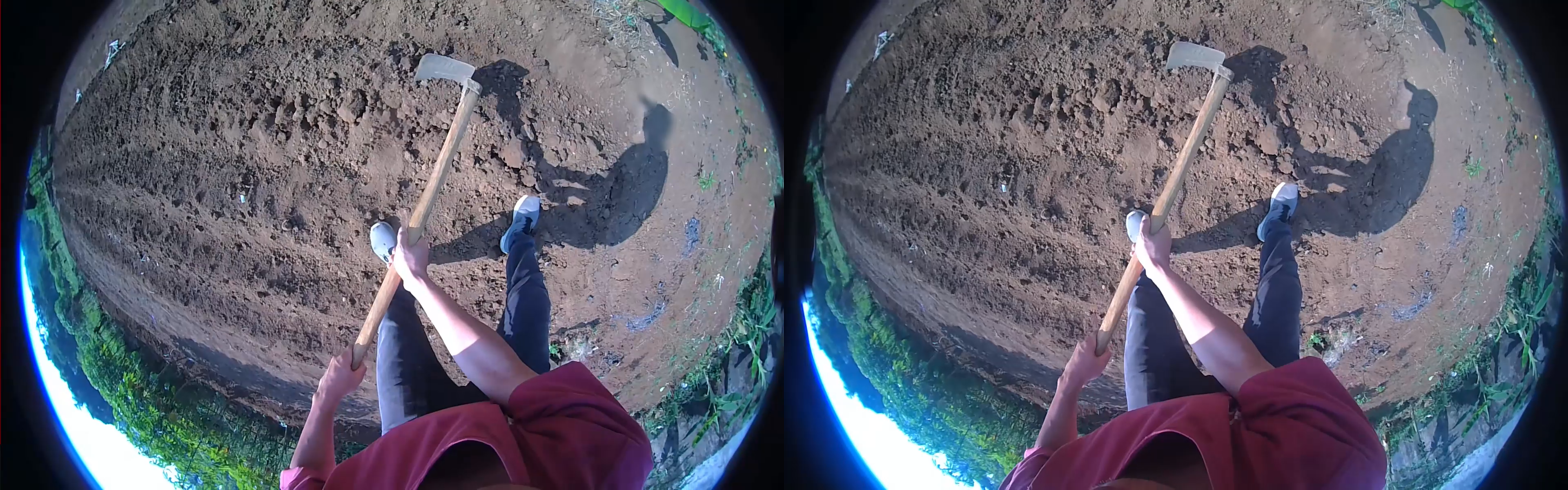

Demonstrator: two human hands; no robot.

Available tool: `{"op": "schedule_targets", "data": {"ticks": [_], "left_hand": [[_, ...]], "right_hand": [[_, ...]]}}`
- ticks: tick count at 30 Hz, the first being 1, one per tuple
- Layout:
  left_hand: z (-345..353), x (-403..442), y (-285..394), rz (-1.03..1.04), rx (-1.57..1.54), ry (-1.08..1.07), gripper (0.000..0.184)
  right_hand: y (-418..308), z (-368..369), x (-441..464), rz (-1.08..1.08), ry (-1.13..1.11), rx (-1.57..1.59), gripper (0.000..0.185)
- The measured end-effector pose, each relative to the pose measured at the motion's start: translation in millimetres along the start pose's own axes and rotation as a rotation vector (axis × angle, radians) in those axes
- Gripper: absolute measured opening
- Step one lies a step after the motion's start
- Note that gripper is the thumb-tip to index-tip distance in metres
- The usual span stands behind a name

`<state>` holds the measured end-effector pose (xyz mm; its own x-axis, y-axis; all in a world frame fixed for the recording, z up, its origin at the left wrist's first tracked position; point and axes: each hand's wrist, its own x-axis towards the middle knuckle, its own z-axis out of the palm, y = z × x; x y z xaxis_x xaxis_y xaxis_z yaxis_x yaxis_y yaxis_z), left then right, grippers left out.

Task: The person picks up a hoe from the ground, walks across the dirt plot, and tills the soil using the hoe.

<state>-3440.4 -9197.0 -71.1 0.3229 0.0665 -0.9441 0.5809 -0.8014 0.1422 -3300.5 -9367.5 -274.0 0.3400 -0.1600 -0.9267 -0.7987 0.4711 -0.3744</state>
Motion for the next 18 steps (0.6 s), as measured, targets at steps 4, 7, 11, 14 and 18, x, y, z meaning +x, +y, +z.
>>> {"op": "schedule_targets", "data": {"ticks": [4, 7, 11, 14, 18], "left_hand": [[-3.0, -11.9, 21.9, 0.032, 0.043, -0.029, 0.040], [8.8, 20.5, 52.7, 0.182, 0.027, -0.028, 0.035], [39.0, 102.8, 138.8, 0.372, -0.041, -0.054, 0.034], [58.1, 144.2, 211.5, 0.344, 0.065, -0.051, 0.037], [100.6, 176.8, 216.0, 0.256, 0.106, -0.085, 0.040]], "right_hand": [[-30.1, -19.1, -23.4, 0.027, 0.000, 0.185, 0.035], [-70.4, -58.0, 0.8, -0.015, 0.012, 0.228, 0.032], [-150.0, -123.3, 69.4, -0.194, 0.172, 0.128, 0.032], [-184.0, -168.6, 133.3, -0.222, 0.283, 0.029, 0.035], [-121.9, -196.7, 226.7, -0.094, 0.314, -0.190, 0.035]]}}
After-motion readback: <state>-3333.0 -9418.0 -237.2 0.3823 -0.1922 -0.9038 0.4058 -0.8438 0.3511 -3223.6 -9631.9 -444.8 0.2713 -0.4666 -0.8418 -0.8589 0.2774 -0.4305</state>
